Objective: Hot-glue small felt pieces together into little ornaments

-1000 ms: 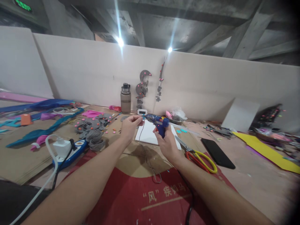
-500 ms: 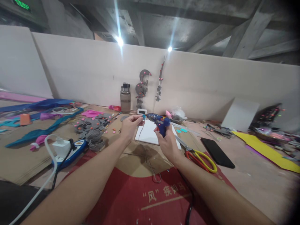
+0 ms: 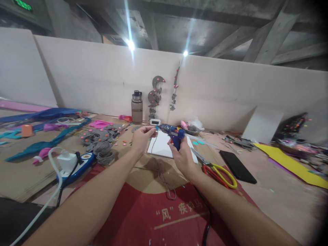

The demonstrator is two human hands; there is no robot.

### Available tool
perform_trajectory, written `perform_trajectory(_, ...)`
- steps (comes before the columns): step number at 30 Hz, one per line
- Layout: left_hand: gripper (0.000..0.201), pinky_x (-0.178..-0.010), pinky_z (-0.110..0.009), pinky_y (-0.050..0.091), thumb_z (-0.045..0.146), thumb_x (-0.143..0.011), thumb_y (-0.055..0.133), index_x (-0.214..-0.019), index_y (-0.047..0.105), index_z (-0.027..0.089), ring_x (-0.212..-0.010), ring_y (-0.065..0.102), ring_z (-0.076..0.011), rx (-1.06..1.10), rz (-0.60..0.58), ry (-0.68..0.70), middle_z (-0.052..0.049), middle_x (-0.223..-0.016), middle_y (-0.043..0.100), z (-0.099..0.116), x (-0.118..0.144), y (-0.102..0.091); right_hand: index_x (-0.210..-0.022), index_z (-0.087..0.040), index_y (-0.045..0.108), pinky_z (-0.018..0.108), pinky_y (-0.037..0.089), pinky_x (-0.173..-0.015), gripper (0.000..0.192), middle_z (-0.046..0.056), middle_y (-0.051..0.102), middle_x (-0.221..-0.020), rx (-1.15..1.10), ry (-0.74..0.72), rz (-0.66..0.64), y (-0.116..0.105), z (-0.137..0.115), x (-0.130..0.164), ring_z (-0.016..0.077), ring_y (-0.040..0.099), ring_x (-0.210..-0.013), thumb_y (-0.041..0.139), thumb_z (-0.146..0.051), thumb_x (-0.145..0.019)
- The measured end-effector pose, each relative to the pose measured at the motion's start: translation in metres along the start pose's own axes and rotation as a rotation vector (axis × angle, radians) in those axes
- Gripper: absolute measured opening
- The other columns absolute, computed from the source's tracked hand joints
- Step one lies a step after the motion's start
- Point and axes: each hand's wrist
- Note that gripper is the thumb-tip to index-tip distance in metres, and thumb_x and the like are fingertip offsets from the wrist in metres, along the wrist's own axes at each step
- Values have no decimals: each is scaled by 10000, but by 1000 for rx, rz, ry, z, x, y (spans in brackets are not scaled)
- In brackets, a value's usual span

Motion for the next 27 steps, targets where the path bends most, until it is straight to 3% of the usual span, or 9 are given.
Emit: perform_trajectory(27, 255, -637, -265, 471, 322, -652, 717, -783, 668, 110, -597, 580, -109, 2, -8, 4, -33, -663, 644, 3, 1, 1, -1073, -181, 477, 355, 439, -807, 270, 97, 610, -976, 46, 1, 0, 0, 0, 0, 213, 556, -891, 486, -275, -820)
Point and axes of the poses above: each hand's wrist, its own x-axis away from the middle knuckle, its own y-axis out of the palm, z = x × y
